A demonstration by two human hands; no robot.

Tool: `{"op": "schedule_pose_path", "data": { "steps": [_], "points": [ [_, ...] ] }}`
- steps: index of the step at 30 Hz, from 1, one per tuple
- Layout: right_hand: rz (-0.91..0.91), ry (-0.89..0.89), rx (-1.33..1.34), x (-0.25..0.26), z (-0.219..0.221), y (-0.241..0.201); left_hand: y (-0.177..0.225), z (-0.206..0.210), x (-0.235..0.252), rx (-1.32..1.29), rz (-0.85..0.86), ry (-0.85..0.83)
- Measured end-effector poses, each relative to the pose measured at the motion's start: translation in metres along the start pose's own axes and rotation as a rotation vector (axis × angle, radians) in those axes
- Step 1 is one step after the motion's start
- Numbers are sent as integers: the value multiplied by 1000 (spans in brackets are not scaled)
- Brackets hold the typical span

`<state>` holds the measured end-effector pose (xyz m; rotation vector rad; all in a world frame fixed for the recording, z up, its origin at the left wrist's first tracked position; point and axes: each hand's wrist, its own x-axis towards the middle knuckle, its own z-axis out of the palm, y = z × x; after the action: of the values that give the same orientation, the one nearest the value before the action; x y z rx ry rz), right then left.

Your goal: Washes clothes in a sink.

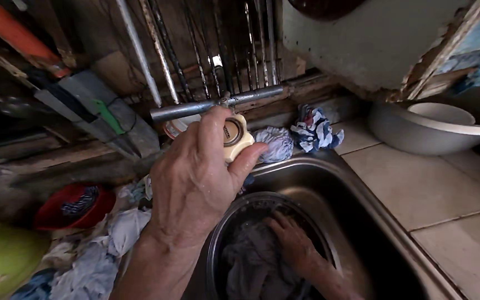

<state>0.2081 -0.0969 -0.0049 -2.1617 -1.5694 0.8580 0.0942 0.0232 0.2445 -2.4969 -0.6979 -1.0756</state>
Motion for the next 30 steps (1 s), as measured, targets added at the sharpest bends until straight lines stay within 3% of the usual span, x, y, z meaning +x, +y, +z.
{"op": "schedule_pose_path", "data": {
  "steps": [4, 6, 7, 9, 11, 13, 14, 16, 18, 20, 22, 25, 27, 30],
  "points": [
    [1, -281, -47, -5, -10, -7, 0, -2, 1, -23, 7, 4],
    [63, -415, -77, -8, -18, -8, -8, 2, -4, -222, -34, 14],
    [93, -483, -81, -9, -23, -8, -12, 7, -13, -375, -124, -28],
    [157, -559, -59, -11, -31, -5, -21, 27, -49, -704, -488, -151],
    [219, -433, -4, -12, -34, -2, -28, 62, -108, -858, -900, -387],
    [259, -155, 65, -8, -33, -4, -23, 96, -169, -833, -1108, -780],
    [260, -14, 127, -2, -28, -3, -13, 113, -197, -849, -1156, -897],
    [245, 93, 369, 9, -12, 2, 21, 136, -233, -863, -1289, -854],
    [267, 14, 764, 10, -1, 8, 55, 143, -232, -839, -1440, -662],
    [347, -50, 1150, 4, 3, 8, 81, 129, -217, -810, -1328, -583],
    [397, -57, 1409, 0, 4, 5, 106, 107, -201, -731, -1051, -507],
    [258, 34, 1635, -5, 13, -6, 128, 98, -191, -587, -774, -343],
    [168, 47, 1558, -11, 15, -10, 120, 111, -187, -470, -775, -377],
    [355, -14, 1463, -7, -4, -15, 75, 130, -183, -410, -911, -650]
  ]
}}
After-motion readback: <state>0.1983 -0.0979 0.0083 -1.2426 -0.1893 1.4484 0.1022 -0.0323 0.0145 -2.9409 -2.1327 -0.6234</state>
